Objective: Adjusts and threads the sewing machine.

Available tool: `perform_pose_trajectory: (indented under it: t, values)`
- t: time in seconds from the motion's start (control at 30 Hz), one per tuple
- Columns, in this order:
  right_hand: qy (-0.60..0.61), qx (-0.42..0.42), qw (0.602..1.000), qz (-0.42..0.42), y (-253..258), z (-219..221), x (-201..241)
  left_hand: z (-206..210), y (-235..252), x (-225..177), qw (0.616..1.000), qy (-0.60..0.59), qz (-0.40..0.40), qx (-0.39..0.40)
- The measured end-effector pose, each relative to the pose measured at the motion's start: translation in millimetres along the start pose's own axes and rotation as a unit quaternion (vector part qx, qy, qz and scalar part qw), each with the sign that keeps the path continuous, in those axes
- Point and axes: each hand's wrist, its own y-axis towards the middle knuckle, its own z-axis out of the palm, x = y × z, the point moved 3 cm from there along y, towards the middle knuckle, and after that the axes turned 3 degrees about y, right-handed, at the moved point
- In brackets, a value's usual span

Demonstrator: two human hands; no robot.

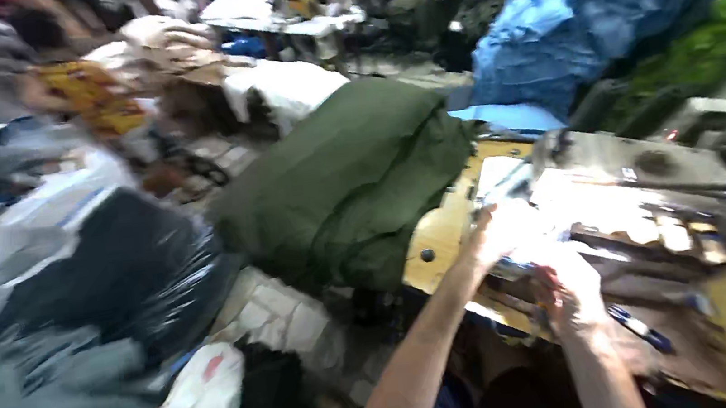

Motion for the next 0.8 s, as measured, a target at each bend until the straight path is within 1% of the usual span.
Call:
perform_pose_trajectory:
  t: [0.07, 0.1, 0.17, 0.2, 0.33, 0.43, 0.5, 0.57, 0.7, 0.8]
  values:
    - [-0.017, -0.036, 0.999, 0.016, 2.6, 2.3, 1.7, 4.7, 6.5, -1.2, 0.998, 0.062, 0.017, 0.014]
    - [-0.023, -0.051, 0.998, 0.019, 3.2, 2.0, 1.2, 5.5, 12.4, -0.9, 0.991, 0.124, 0.041, 0.018]
    - [-0.005, -0.052, 0.998, 0.019, 3.8, 0.8, -0.6, 6.9, 22.2, -3.9, 0.969, 0.236, 0.067, 0.03]
    - [0.008, -0.045, 0.999, 0.016, 4.1, -0.3, -1.3, 7.2, 24.7, -5.0, 0.963, 0.259, 0.063, 0.031]
    - [0.037, -0.022, 0.999, 0.009, 3.3, -1.7, -2.4, 6.5, 27.8, -7.2, 0.959, 0.276, 0.049, 0.031]
    - [0.036, -0.015, 0.999, -0.001, 3.4, -2.8, -4.1, 5.9, 25.5, -6.6, 0.968, 0.245, 0.055, 0.013]
    - [0.025, -0.025, 0.999, 0.003, 3.8, -2.7, -4.6, 6.9, 21.2, -9.0, 0.969, 0.241, 0.051, 0.0]
    - [0.016, -0.022, 1.0, -0.004, 5.1, -3.2, -4.4, 8.4, 23.0, -8.1, 0.965, 0.256, 0.064, 0.003]
    - [0.004, -0.036, 0.999, 0.009, 5.0, -2.0, -3.4, 9.2, 27.0, -3.0, 0.952, 0.285, 0.107, 0.017]
    - [-0.004, -0.026, 1.0, -0.013, 3.3, -5.3, -4.8, 11.0, 23.9, -6.7, 0.963, 0.256, 0.088, 0.002]
